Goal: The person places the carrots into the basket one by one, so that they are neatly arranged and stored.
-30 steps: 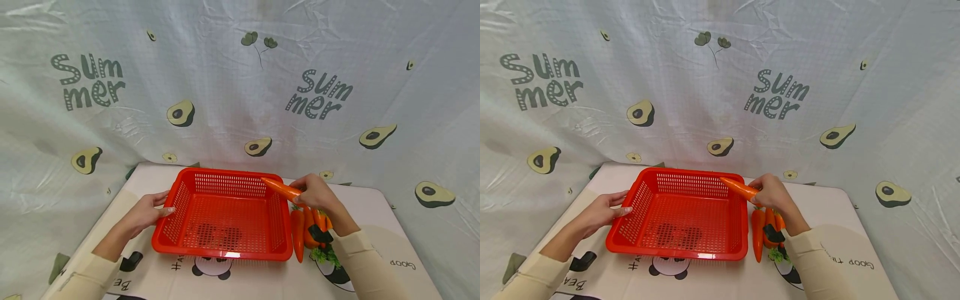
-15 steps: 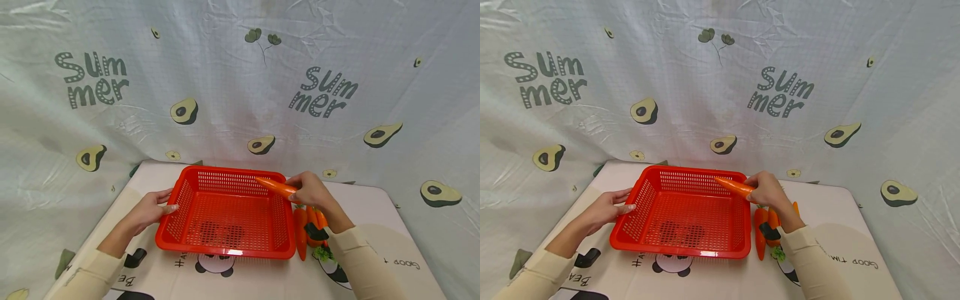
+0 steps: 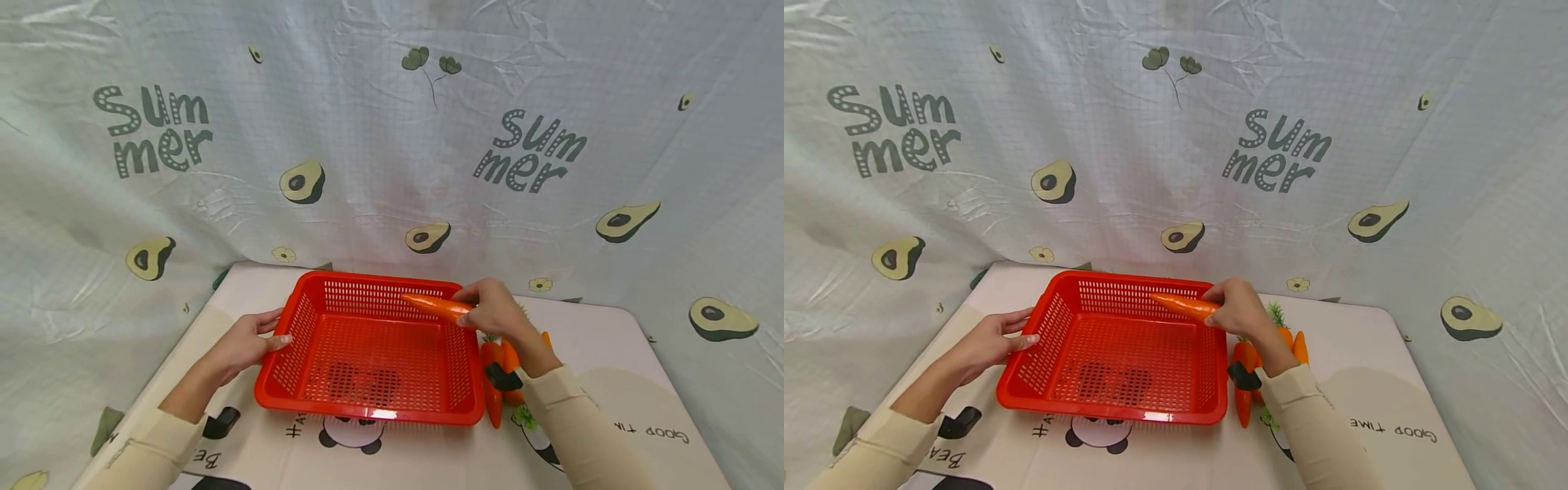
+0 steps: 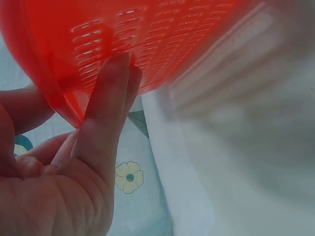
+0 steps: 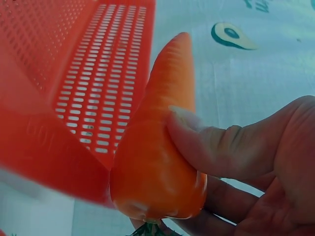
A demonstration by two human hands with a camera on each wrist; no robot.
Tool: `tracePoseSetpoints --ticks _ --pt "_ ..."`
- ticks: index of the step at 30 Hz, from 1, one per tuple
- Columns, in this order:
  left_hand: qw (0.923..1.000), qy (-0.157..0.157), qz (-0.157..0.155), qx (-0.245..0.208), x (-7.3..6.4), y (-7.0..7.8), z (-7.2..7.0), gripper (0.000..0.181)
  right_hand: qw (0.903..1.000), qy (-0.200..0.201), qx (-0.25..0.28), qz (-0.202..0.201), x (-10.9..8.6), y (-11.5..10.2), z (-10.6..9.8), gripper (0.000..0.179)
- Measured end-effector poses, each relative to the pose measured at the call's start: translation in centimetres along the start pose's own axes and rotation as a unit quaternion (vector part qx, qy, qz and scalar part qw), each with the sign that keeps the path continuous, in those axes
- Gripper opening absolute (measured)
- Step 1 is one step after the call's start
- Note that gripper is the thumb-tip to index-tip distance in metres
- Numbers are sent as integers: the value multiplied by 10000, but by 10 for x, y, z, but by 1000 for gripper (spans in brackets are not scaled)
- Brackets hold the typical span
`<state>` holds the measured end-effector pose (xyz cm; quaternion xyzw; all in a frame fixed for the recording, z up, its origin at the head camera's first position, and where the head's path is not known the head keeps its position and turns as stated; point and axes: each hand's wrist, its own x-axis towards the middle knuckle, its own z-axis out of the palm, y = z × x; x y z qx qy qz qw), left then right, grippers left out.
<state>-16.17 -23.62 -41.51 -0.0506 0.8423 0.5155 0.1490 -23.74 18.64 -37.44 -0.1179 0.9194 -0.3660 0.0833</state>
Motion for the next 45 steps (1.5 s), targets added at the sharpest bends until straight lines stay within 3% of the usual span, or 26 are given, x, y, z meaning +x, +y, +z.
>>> tracePoseSetpoints --ticks 36,45 --pt "10000 21 -9 -3 1 0 -1 79 9979 150 -94 -626 36 -24 39 35" --pt "10000 37 -35 -35 1 -1 0 79 9988 106 -144 -450 44 -30 48 31"
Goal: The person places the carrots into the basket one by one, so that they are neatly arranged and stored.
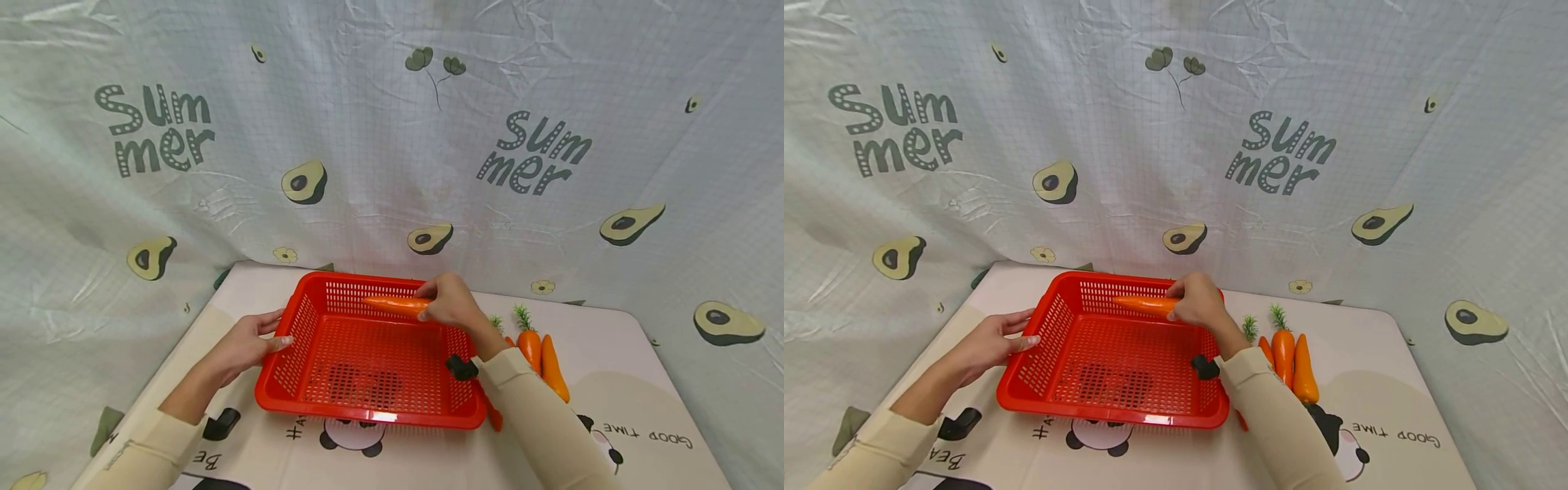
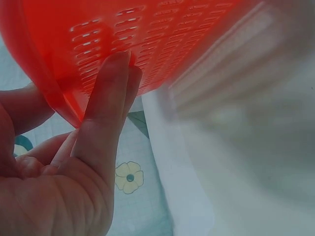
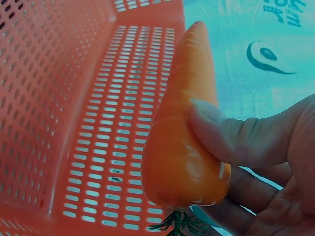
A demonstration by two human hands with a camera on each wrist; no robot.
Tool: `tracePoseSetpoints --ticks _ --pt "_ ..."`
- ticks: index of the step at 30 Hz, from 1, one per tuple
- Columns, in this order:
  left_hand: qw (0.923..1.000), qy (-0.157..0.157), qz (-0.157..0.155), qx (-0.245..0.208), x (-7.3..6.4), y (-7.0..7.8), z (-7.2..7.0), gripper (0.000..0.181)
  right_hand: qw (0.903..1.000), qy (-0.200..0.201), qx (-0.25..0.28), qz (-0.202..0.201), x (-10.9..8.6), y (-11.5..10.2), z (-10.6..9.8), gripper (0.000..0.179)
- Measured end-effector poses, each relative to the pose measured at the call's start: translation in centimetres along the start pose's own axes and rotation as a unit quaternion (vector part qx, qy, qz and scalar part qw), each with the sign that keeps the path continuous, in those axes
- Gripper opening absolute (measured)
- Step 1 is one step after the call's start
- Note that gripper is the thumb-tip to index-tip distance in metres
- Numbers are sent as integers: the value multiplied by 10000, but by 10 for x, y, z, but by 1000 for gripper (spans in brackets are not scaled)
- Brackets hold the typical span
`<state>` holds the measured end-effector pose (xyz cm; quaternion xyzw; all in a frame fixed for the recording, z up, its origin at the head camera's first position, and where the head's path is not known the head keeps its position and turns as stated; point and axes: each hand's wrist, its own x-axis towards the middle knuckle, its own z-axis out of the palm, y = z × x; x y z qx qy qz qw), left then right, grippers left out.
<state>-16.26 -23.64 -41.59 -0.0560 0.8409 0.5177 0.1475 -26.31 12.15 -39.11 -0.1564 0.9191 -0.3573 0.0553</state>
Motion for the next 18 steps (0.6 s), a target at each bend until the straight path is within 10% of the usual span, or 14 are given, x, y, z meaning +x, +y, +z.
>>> tracePoseSetpoints --ticks 18 --pt "9999 -44 11 -95 0 -1 -1 78 9995 163 75 278 18 -2 22 31"
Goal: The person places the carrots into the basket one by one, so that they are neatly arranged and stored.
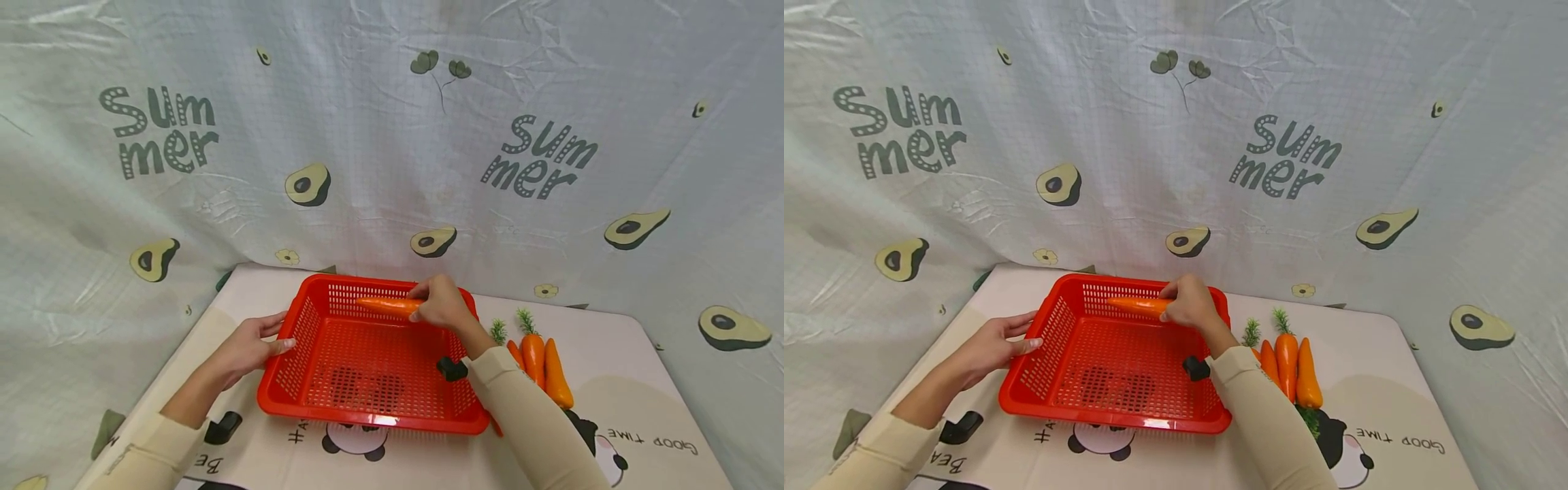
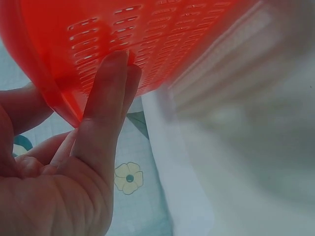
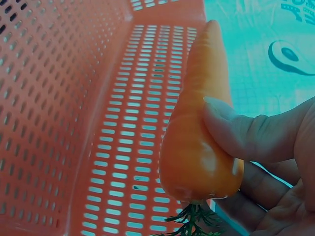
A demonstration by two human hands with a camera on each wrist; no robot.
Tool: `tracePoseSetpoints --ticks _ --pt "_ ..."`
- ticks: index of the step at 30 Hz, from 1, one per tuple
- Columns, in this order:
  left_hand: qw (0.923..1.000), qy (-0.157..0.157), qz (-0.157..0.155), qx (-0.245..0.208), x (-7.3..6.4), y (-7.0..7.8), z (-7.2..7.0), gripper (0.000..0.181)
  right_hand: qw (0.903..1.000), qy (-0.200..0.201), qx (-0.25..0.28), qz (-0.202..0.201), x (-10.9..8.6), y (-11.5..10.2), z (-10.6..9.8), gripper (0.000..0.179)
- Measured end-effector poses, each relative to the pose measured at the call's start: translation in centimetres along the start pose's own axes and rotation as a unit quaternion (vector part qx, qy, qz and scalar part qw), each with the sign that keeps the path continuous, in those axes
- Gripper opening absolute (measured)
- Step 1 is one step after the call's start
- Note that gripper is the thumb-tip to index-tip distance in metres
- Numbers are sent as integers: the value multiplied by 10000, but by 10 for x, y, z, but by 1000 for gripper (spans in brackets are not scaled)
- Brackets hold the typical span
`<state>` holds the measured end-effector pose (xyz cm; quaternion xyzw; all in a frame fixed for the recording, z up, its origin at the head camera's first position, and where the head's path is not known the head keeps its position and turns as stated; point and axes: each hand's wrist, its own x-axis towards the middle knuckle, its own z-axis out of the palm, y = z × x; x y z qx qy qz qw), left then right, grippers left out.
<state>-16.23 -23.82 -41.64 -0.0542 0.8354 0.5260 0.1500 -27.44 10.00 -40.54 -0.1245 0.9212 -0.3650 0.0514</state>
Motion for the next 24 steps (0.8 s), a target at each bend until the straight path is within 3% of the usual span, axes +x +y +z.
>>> tracePoseSetpoints --ticks 24 --pt "10000 27 44 -74 2 -3 1 78 9998 93 32 164 12 8 19 31"
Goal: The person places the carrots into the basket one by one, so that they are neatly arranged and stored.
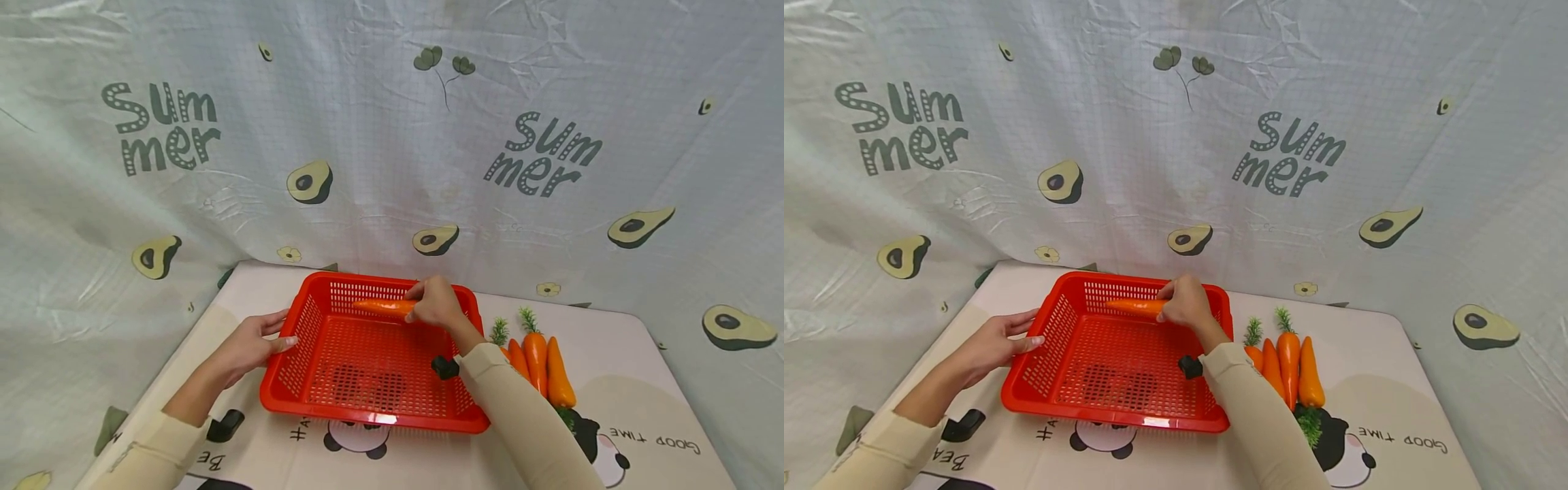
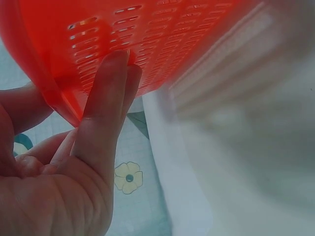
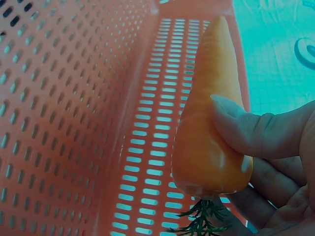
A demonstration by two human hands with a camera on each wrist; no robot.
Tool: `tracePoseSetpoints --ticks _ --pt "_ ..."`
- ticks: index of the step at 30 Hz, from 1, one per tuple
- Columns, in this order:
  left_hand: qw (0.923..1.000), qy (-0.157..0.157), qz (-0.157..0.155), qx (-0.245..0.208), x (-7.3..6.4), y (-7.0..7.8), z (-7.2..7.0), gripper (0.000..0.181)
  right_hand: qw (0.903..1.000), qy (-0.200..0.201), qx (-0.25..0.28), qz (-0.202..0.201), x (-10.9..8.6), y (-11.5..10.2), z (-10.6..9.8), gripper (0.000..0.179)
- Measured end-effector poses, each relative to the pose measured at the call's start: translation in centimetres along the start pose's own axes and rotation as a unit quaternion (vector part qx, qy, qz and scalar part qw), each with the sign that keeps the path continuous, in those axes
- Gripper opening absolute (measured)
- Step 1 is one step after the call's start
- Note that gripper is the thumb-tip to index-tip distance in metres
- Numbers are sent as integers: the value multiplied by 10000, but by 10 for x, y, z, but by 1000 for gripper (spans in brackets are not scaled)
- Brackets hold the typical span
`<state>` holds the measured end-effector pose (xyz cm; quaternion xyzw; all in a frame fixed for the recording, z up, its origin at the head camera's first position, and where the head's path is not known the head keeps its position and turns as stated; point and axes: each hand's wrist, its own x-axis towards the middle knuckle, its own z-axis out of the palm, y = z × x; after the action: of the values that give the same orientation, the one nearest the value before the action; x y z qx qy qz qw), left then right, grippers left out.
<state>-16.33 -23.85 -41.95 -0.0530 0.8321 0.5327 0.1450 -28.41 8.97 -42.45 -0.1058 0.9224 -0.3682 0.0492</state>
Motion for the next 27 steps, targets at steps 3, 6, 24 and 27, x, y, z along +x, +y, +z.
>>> tracePoseSetpoints --ticks 3,6,24,27 --pt "10000 -3 22 -10 0 1 0 77 9999 6 -119 -59 0 -1 -1 30" --pt "10000 -7 71 6 0 1 0 78 9994 50 -300 -173 0 -2 0 30" --pt "10000 59 -15 62 -1 0 1 77 9957 -71 -905 -172 -2 -4 19 34" --pt "10000 62 -13 75 -1 0 1 77 9953 -110 -946 -146 -3 -3 20 33"
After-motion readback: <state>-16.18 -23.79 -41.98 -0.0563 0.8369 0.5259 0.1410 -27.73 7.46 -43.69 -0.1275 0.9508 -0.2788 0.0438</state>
